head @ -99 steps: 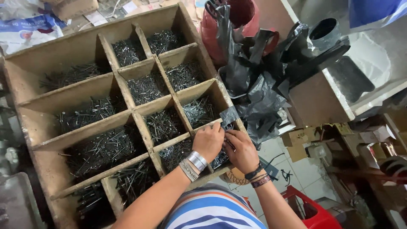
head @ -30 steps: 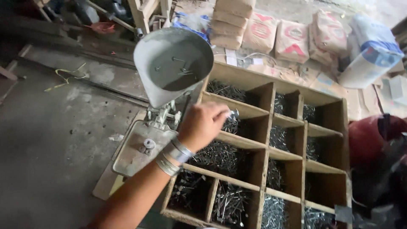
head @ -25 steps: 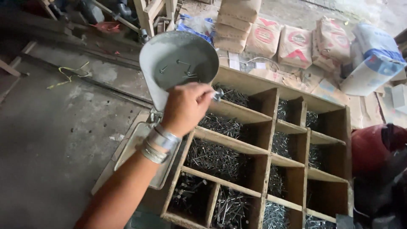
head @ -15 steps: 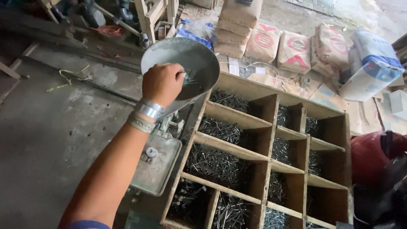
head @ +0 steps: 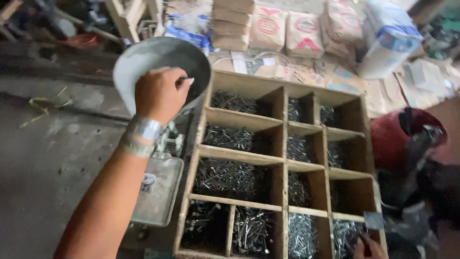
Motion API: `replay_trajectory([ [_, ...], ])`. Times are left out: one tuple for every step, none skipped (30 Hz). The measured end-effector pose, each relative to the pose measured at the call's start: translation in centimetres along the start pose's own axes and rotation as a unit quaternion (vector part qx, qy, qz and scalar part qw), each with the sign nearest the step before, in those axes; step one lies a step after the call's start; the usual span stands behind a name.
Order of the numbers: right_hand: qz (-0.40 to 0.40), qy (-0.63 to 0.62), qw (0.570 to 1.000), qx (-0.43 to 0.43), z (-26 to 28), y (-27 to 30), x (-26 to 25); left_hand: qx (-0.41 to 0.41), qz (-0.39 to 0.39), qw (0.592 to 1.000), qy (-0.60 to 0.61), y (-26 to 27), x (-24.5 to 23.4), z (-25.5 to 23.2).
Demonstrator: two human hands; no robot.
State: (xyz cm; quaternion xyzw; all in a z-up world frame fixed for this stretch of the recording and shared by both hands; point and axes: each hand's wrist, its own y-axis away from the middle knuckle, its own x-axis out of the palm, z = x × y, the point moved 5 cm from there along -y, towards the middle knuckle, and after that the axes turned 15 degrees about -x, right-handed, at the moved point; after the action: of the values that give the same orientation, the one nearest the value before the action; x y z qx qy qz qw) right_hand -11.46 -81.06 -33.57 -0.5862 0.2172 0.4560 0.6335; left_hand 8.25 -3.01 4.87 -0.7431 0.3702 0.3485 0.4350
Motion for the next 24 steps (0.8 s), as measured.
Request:
replay_trajectory([
  [-0.002, 0.006, 1.0, 0.011, 3.9, -4.5, -1.2, 0.053, -0.05, 0.996, 0.048, 0.8, -0.4, -1.6],
  [-0.004, 0.012, 1.0, 0.022, 6.6, -5.8, -2.7, 0.064, -0.044, 0.996, 0.052, 2.0, 0.0, -3.8],
  [0.054, 0.069, 0.993, 0.085, 8.8, -7.0, -4.0, 0.084, -0.019, 0.992, 0.092, 3.3, 0.5, -5.9],
  [0.112, 0.124, 0.975, 0.147, 10.8, -8.2, -5.3, 0.103, 0.007, 0.986, 0.132, 4.8, 0.9, -8.0],
  [0.111, 0.13, 0.972, 0.16, 10.6, -8.1, -5.4, 0.113, 0.016, 0.984, 0.137, 6.1, 2.0, -9.5],
  [0.091, 0.121, 0.981, 0.121, 10.8, -8.4, -5.4, 0.128, 0.045, 0.979, 0.15, 7.6, 3.3, -11.2],
  [0.07, 0.115, 0.987, 0.085, 10.7, -8.2, -5.7, 0.145, 0.076, 0.973, 0.164, 9.3, 4.9, -13.1],
  [0.07, 0.124, 0.985, 0.101, 10.9, -8.6, -5.8, 0.158, 0.087, 0.969, 0.172, 11.1, 6.4, -14.8],
  [0.066, 0.079, 0.99, 0.099, 11.2, -9.0, -6.2, 0.16, 0.125, 0.962, 0.182, 12.9, 8.0, -16.7],
  [0.06, 0.034, 0.993, 0.097, 11.3, -9.5, -6.6, 0.163, 0.162, 0.954, 0.191, 14.8, 9.6, -18.5],
  [0.058, 0.048, 0.99, 0.118, 11.6, -9.4, -7.0, 0.179, 0.178, 0.947, 0.2, 16.7, 11.5, -20.3],
  [0.04, 0.058, 0.991, 0.109, 12.1, -9.5, -7.4, 0.192, 0.218, 0.931, 0.221, 18.8, 13.5, -22.0],
  [0.022, 0.068, 0.993, 0.098, 12.4, -10.0, -7.7, 0.204, 0.256, 0.914, 0.24, 20.9, 15.2, -23.6],
  [0.021, 0.08, 0.99, 0.117, 12.2, -10.1, -7.8, 0.219, 0.269, 0.905, 0.246, 22.8, 17.0, -25.3],
  [-0.033, 0.076, 0.993, 0.088, 12.5, -10.4, -8.1, 0.244, 0.294, 0.894, 0.233, 24.9, 18.9, -26.8],
  [-0.087, 0.072, 0.992, 0.059, 12.8, -10.8, -8.2, 0.269, 0.317, 0.883, 0.218, 27.0, 20.6, -28.2],
  [-0.086, 0.08, 0.991, 0.071, 12.4, -10.6, -8.4, 0.279, 0.326, 0.876, 0.22, 28.4, 21.5, -29.6],
  [-0.091, 0.058, 0.993, 0.058, 12.3, -10.6, -8.5, 0.295, 0.343, 0.864, 0.22, 29.8, 22.3, -31.1],
  [-0.095, 0.033, 0.994, 0.042, 12.2, -10.8, -8.4, 0.31, 0.359, 0.853, 0.219, 31.2, 23.1, -32.3],
  [-0.094, 0.037, 0.993, 0.053, 12.0, -10.6, -8.5, 0.317, 0.367, 0.847, 0.219, 32.3, 24.2, -33.2],
  [-0.098, 0.029, 0.994, 0.044, 12.0, -10.7, -8.5, 0.35, 0.357, 0.842, 0.202, 33.3, 25.2, -34.2],
  [-0.102, 0.021, 0.994, 0.035, 11.9, -10.9, -8.5, 0.383, 0.348, 0.835, 0.186, 34.3, 26.2, -35.1],
  [-0.102, 0.024, 0.994, 0.044, 12.0, -11.0, -8.9, 0.388, 0.353, 0.831, 0.186, 34.4, 26.3, -36.0],
  [-0.093, 0.015, 0.994, 0.047, 12.0, -11.2, -9.1, 0.425, 0.369, 0.812, 0.156, 34.9, 26.5, -36.9],
])
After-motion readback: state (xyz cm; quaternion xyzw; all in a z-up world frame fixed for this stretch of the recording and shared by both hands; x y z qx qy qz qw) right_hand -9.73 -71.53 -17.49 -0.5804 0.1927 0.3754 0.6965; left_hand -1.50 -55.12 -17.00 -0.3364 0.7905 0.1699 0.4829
